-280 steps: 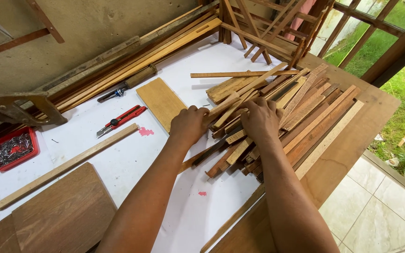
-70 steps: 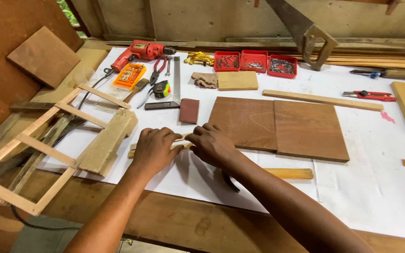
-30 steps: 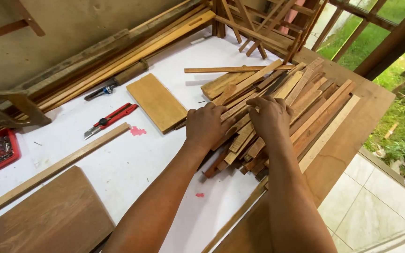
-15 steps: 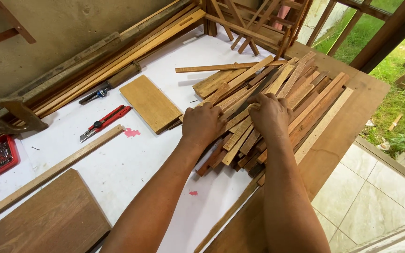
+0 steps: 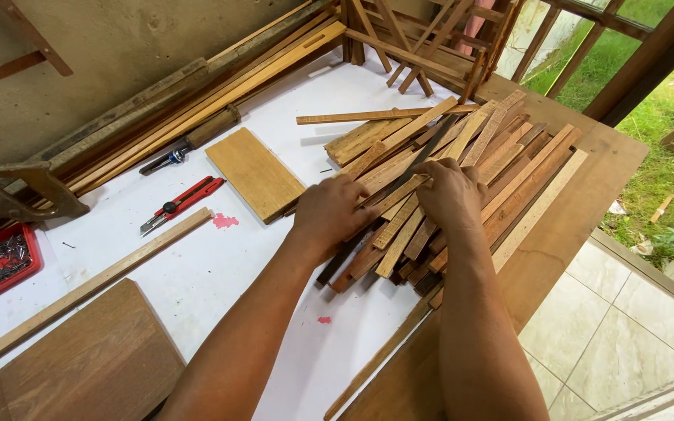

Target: Manually sanding a small strip of wood with sandpaper on a workshop bench.

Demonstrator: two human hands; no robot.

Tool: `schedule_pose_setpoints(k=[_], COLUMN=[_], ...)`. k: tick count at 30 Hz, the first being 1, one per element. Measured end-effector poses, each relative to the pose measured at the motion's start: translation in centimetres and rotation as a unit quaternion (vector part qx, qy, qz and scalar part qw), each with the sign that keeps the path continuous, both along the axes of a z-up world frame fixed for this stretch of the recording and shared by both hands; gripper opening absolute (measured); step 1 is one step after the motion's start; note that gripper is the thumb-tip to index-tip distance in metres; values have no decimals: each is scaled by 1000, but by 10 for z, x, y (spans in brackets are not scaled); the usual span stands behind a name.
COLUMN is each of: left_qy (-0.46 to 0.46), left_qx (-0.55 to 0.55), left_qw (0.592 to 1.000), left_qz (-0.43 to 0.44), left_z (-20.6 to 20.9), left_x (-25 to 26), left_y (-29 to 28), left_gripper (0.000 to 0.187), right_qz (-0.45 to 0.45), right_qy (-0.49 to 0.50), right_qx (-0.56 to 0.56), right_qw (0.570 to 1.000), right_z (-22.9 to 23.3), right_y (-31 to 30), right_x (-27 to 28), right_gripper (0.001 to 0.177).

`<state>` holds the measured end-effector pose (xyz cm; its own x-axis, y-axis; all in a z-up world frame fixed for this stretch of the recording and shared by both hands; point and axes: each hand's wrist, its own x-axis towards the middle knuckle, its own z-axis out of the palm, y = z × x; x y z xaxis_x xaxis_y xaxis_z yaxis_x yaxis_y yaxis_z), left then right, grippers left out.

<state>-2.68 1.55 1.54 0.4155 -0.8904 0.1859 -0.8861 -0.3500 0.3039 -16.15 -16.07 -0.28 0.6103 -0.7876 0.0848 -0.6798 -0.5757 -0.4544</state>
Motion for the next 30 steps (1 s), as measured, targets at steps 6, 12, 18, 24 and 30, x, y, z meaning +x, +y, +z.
schedule_pose_setpoints(k=[6,12,18,24,30], left_qy=[78,54,364,411,149], left_qx=[53,-21,-66,-64,-203], left_qw=[995,997,927,906,967], left_qz=[36,55,58,72,-43], left_z=[-18,-2,-31,-37,-20], left_x=[10,10,33,45,33], left_y=[-2,8,-3,-6,16], left_gripper=[35,32,32,38,34], right_qz=[-25,-2,47,84,120], right_qy=[14,-66,-185,-167,-219], right_qx=[3,-8,-14,-14,18], right_qw=[1000,998,982,982,968], right_z=[11,7,2,1,-3], right_y=[9,10,13,11,9], right_x=[1,4,10,10,10], right_gripper=[51,47,60,47,45])
